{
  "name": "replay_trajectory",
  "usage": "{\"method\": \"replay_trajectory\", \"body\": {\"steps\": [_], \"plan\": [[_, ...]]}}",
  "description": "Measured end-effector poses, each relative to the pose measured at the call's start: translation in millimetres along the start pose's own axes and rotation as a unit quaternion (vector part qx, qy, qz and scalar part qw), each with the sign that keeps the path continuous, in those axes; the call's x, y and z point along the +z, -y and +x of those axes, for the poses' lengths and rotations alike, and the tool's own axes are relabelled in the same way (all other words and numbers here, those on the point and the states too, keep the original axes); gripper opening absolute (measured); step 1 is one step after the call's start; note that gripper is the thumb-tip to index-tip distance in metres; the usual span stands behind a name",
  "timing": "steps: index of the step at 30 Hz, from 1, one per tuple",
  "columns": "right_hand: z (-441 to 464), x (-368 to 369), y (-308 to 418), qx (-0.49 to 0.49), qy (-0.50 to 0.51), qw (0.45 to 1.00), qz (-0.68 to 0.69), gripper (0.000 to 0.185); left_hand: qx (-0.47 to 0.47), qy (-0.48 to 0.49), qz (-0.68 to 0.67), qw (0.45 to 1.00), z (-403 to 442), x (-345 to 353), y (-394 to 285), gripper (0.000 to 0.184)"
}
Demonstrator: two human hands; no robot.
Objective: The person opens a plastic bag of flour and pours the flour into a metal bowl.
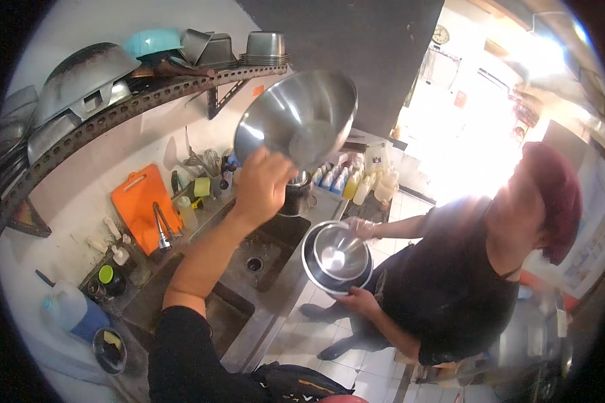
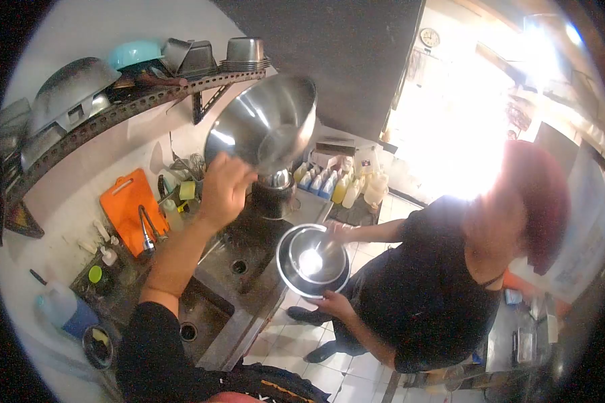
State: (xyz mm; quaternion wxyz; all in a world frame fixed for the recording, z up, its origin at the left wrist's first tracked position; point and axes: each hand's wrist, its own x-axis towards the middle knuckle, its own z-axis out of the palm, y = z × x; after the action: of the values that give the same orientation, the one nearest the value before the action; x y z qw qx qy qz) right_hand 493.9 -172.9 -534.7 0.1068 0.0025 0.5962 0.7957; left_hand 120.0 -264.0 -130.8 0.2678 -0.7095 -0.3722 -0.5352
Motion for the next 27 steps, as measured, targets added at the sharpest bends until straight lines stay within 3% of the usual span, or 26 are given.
{"method": "replay_trajectory", "body": {"steps": [2,3,4,5,6,7,9,14,19,23,27], "plan": [[-10,-20,29,-0.027,0.044,0.997,0.051,0.046,0.019,0.021,0.020,0.999,-35,-5,-9,0.010],[-20,-38,42,-0.130,0.063,0.987,-0.067,0.046,0.031,0.044,0.068,0.996,-54,-6,-8,0.007],[-33,-63,53,-0.272,0.039,0.915,-0.296,0.047,0.042,0.069,0.116,0.990,-71,-8,-9,0.011],[-47,-91,62,-0.411,-0.057,0.758,-0.503,0.047,0.036,0.073,0.114,0.990,-84,-14,-11,0.011],[-62,-122,70,-0.492,-0.140,0.645,-0.568,0.047,0.035,0.081,0.135,0.987,-96,-19,-12,0.014],[-76,-153,76,-0.527,-0.188,0.589,-0.583,0.047,0.034,0.090,0.155,0.983,-108,-24,-14,0.018],[-103,-211,85,-0.561,-0.254,0.533,-0.581,0.047,0.022,0.112,0.155,0.981,-132,-34,-16,0.017],[-163,-333,88,-0.595,-0.330,0.496,-0.540,0.047,-0.065,0.181,0.114,0.975,-200,-55,-42,0.016],[-209,-430,66,-0.614,-0.373,0.496,-0.489,0.047,-0.152,0.283,0.077,0.944,-285,-62,-91,0.017],[-228,-467,47,-0.627,-0.399,0.488,-0.458,0.047,-0.191,0.347,0.056,0.916,-348,-52,-108,0.017],[-234,-478,29,-0.647,-0.402,0.480,-0.436,0.047,-0.204,0.349,0.042,0.914,-392,-40,-108,0.016]]}}
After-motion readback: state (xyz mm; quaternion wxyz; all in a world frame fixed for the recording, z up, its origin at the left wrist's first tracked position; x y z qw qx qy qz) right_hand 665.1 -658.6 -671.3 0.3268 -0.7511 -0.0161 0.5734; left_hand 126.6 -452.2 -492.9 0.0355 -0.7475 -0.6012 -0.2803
